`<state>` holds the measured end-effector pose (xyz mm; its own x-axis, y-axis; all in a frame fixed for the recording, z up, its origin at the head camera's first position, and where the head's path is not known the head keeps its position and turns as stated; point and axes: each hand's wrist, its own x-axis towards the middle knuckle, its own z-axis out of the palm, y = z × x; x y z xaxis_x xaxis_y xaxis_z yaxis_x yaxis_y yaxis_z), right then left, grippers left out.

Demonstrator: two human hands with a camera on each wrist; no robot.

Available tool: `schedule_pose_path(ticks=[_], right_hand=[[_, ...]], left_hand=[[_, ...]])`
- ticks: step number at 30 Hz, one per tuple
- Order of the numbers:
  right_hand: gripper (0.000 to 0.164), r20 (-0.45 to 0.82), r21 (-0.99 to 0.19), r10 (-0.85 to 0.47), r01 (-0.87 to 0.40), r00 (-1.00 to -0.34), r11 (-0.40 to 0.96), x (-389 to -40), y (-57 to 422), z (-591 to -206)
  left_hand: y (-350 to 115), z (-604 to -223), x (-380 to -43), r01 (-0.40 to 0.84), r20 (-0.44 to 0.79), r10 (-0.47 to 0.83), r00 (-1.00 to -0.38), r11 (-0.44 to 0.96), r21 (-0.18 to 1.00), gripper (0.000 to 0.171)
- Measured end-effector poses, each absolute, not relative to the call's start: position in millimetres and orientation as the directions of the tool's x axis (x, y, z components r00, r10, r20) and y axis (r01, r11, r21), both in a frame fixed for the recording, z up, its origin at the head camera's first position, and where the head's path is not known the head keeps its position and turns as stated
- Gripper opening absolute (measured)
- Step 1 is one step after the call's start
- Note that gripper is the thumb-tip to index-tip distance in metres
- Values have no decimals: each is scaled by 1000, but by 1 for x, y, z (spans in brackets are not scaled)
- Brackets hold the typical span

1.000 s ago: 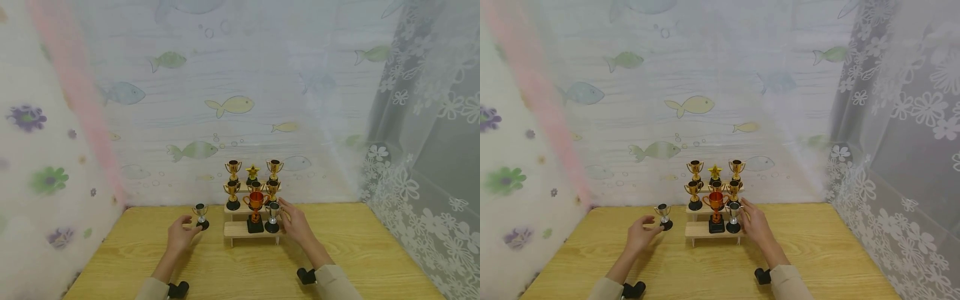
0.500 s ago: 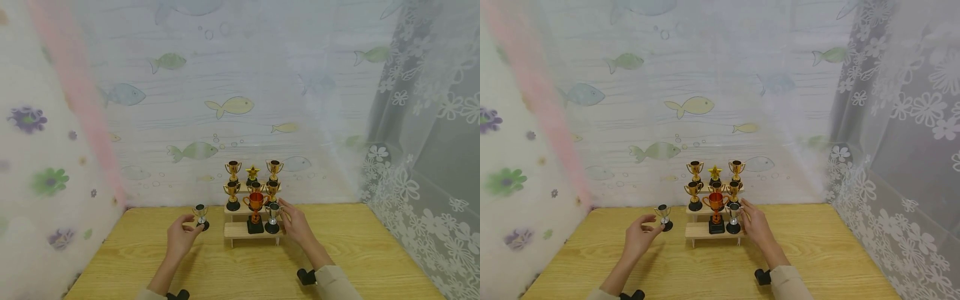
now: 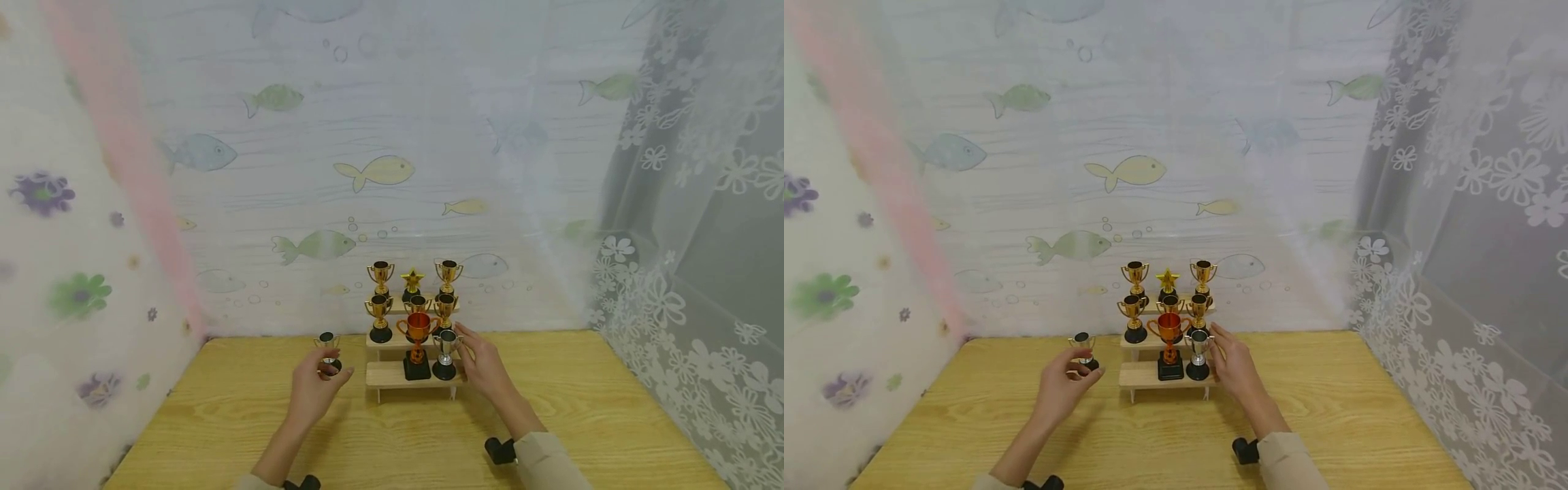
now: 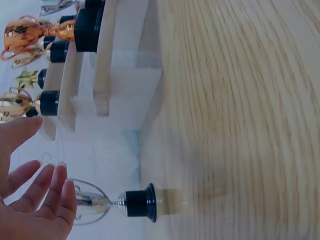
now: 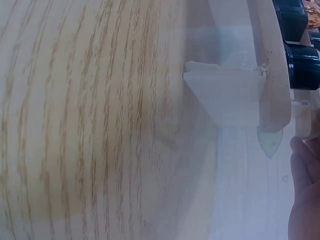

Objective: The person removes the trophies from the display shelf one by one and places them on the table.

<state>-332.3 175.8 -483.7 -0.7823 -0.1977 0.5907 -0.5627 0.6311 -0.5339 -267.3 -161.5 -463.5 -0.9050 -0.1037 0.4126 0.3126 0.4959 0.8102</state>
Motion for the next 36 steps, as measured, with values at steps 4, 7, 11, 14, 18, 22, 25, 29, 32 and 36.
schedule_pose_path(ticks=[4,7,11,14,18,22,25,29,32,36], right_hand=[[16,591,-536,-191,-559,-783,633,-333,175,-484],[16,590,-540,-191,-559,-785,629,-333,175,-485],[17,581,-544,-197,-557,-790,628,-332,175,-485],[19,575,-547,-197,-553,-794,629,-332,175,-484],[20,570,-547,-196,-546,-798,635,-332,175,-483],[21,569,-543,-201,-548,-797,636,-331,175,-481],[22,574,-542,-204,-555,-793,631,-330,175,-480],[24,577,-537,-209,-559,-790,632,-330,176,-479],[25,575,-533,-210,-557,-791,636,-330,176,-479],[25,570,-537,-209,-552,-795,638,-331,176,-481]], left_hand=[[-151,-462,-268,344,420,-48,-906,491,800,40],[-141,-463,-270,377,434,3,-901,503,778,40],[-127,-465,-271,406,436,61,-898,500,765,44],[-117,-466,-272,415,429,89,-899,488,768,48],[-105,-465,-274,421,425,107,-899,480,770,51],[-94,-464,-275,421,424,116,-898,510,750,52],[-85,-464,-275,423,426,127,-896,539,728,54],[-75,-466,-277,428,427,140,-893,558,711,57],[-68,-470,-281,417,413,140,-900,556,719,59],[-61,-475,-284,385,385,120,-915,544,746,60]])
